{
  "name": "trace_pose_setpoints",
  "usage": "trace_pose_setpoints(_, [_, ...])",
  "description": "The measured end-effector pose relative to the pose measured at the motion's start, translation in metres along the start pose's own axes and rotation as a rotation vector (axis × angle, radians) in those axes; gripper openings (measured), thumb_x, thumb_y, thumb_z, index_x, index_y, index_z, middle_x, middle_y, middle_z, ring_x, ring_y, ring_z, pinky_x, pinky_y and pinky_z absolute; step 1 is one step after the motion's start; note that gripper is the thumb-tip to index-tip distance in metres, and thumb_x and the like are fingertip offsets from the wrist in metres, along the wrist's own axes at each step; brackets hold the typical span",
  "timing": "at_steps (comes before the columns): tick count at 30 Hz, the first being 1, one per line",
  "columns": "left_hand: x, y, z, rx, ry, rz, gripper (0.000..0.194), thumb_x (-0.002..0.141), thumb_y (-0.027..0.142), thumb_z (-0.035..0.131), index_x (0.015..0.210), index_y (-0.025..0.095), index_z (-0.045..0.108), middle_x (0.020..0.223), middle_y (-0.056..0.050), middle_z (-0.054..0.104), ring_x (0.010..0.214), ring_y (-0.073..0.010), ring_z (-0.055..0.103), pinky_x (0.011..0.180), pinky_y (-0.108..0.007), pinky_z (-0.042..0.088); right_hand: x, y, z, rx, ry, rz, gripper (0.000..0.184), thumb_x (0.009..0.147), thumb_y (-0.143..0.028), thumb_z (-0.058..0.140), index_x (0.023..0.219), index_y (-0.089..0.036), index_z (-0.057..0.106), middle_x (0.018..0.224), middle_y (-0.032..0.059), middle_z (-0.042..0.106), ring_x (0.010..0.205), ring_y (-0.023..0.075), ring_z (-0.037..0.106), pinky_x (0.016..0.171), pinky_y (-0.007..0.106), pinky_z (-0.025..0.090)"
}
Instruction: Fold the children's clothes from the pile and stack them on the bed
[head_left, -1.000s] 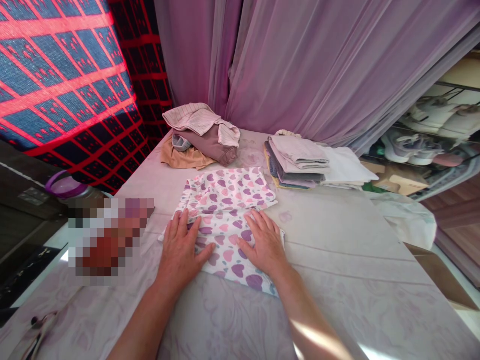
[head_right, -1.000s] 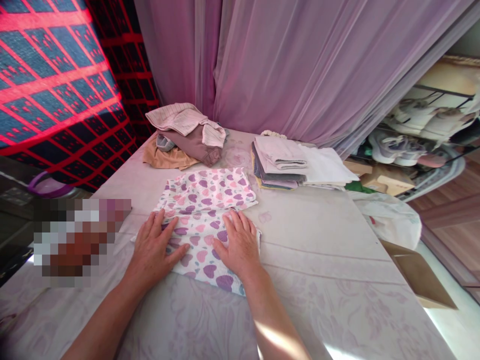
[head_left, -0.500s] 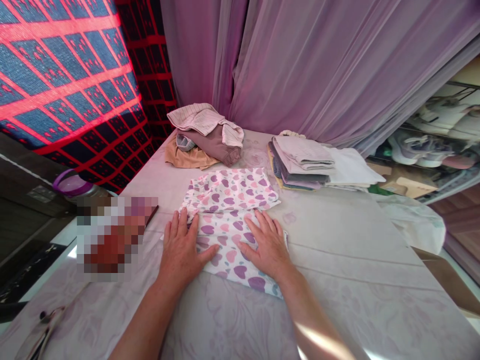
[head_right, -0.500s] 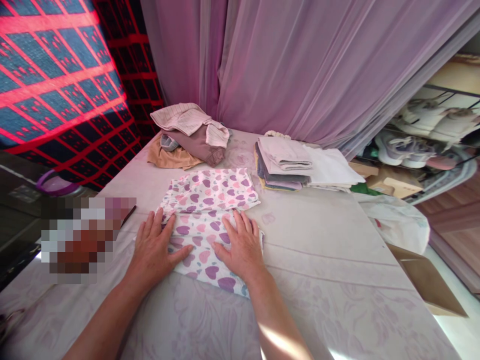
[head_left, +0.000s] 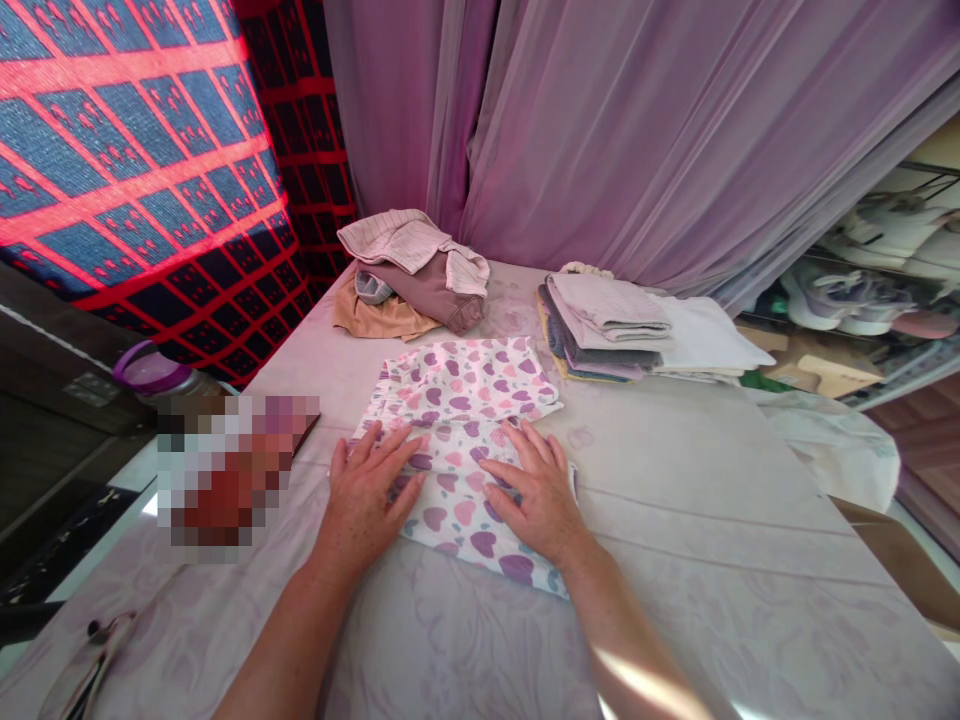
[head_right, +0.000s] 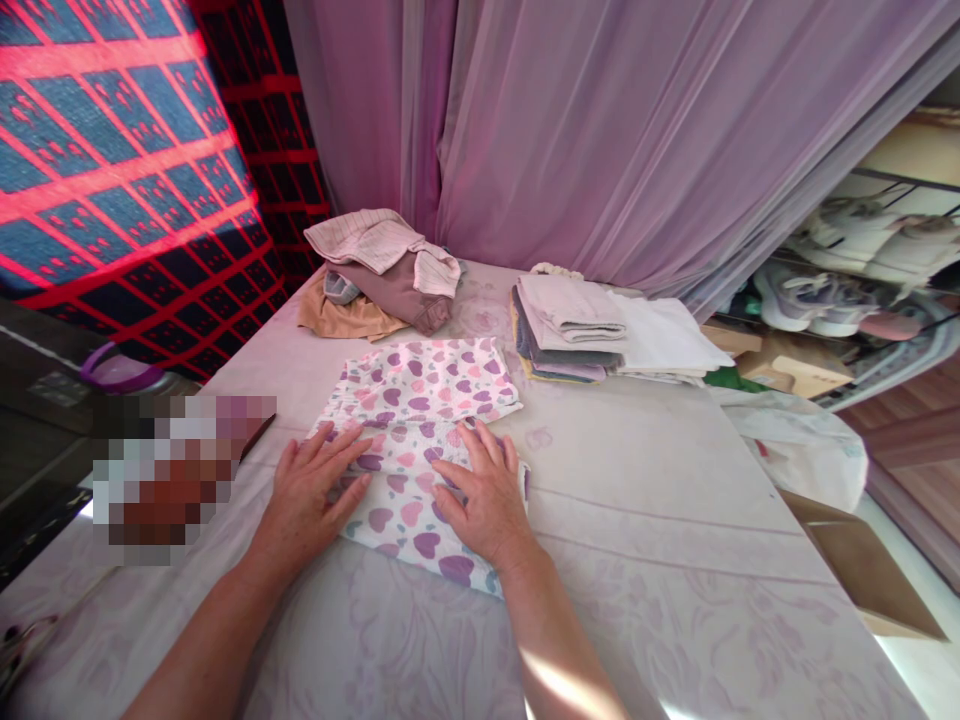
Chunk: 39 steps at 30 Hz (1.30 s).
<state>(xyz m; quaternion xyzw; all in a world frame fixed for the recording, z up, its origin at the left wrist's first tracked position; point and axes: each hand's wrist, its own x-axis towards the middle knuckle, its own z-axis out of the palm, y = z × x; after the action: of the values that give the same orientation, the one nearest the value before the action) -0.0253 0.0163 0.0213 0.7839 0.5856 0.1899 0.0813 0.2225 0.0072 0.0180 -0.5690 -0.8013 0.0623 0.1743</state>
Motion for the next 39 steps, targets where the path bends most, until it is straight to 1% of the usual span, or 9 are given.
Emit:
trace_pose_setpoints(3, [0.0000,0.0011,-0.0014,0.003,-0.034,0.009,0.036,0.092,0.039,0.047,0.124,0.035,0.063,0.140,-0.003,0.057,0.139,-0.0345,0.039,0.110,-0.068,0.020,-0.0001,0.0013,0.0001,0.032,0.010,-0.005,0.025,0.089,-0.036,0.056,0.107,-0.034,0.073,0.149,0.0051,0.045,0.141,0.0333,0.031,0.111,0.061,0.021])
trace_pose_setpoints(6, [0.0000,0.0015,-0.0013,0.020,-0.045,-0.001,0.031,0.090,0.040,0.051,0.115,0.034,0.068,0.143,-0.005,0.054,0.139,-0.0358,0.038,0.110,-0.069,0.019,0.0000,0.0022,0.0000,0.061,0.022,-0.010,0.024,0.089,-0.035,0.055,0.102,-0.032,0.074,0.147,0.0044,0.047,0.141,0.0330,0.031,0.111,0.060,0.021])
trace_pose_setpoints(10, [0.0006,0.0023,-0.0017,0.033,-0.065,-0.009,0.030,0.089,0.040,0.052,0.114,0.033,0.068,0.147,-0.006,0.050,0.141,-0.0360,0.034,0.110,-0.070,0.018,0.0007,0.0004,-0.0014,0.065,-0.017,-0.001,0.022,0.087,-0.034,0.056,0.101,-0.028,0.071,0.146,0.0059,0.049,0.141,0.0320,0.030,0.112,0.060,0.020])
trace_pose_setpoints(15, [0.0008,0.0024,-0.0017,0.033,-0.072,-0.010,0.030,0.089,0.041,0.053,0.114,0.033,0.068,0.150,-0.005,0.046,0.143,-0.0361,0.030,0.111,-0.069,0.017,0.0019,-0.0028,-0.0020,0.039,-0.083,0.045,0.020,0.084,-0.034,0.059,0.100,-0.023,0.066,0.146,0.0098,0.048,0.143,0.0308,0.028,0.113,0.058,0.019])
trace_pose_setpoints(19, [0.0011,0.0021,-0.0017,0.033,-0.069,-0.018,0.029,0.089,0.042,0.054,0.111,0.033,0.069,0.153,-0.006,0.042,0.144,-0.0369,0.028,0.111,-0.069,0.017,0.0019,-0.0025,-0.0012,0.040,-0.077,0.046,0.018,0.084,-0.034,0.059,0.098,-0.024,0.064,0.146,0.0097,0.049,0.143,0.0299,0.029,0.113,0.058,0.019])
trace_pose_setpoints(28, [0.0026,0.0031,-0.0029,0.022,-0.085,-0.022,0.028,0.089,0.042,0.054,0.110,0.035,0.070,0.153,-0.005,0.042,0.144,-0.0378,0.028,0.110,-0.069,0.016,0.0021,0.0001,-0.0013,0.100,-0.040,0.045,0.013,0.085,-0.032,0.056,0.087,-0.024,0.065,0.144,0.0093,0.052,0.142,0.0306,0.031,0.111,0.059,0.020])
trace_pose_setpoints(32, [0.0021,0.0017,-0.0022,0.003,-0.077,-0.016,0.027,0.089,0.043,0.054,0.109,0.037,0.071,0.152,-0.004,0.043,0.143,-0.0380,0.029,0.110,-0.070,0.015,0.0014,0.0020,0.0007,0.130,-0.014,0.068,0.015,0.085,-0.033,0.055,0.079,-0.023,0.064,0.141,0.0089,0.055,0.141,0.0308,0.034,0.111,0.060,0.021])
trace_pose_setpoints(36, [0.0018,0.0015,-0.0025,0.000,-0.082,-0.013,0.027,0.090,0.044,0.053,0.108,0.038,0.072,0.152,-0.004,0.043,0.144,-0.0378,0.028,0.110,-0.070,0.015,0.0014,0.0039,0.0024,0.146,0.002,0.085,0.023,0.086,-0.034,0.054,0.066,-0.022,0.059,0.139,0.0086,0.057,0.140,0.0313,0.037,0.110,0.060,0.022])
trace_pose_setpoints(39, [0.0018,0.0022,-0.0031,0.005,-0.087,-0.016,0.027,0.090,0.044,0.053,0.108,0.038,0.072,0.153,-0.004,0.043,0.144,-0.0375,0.028,0.110,-0.070,0.015,0.0017,0.0044,0.0029,0.151,0.003,0.085,0.025,0.086,-0.034,0.055,0.064,-0.022,0.058,0.139,0.0089,0.056,0.139,0.0312,0.037,0.110,0.060,0.023])
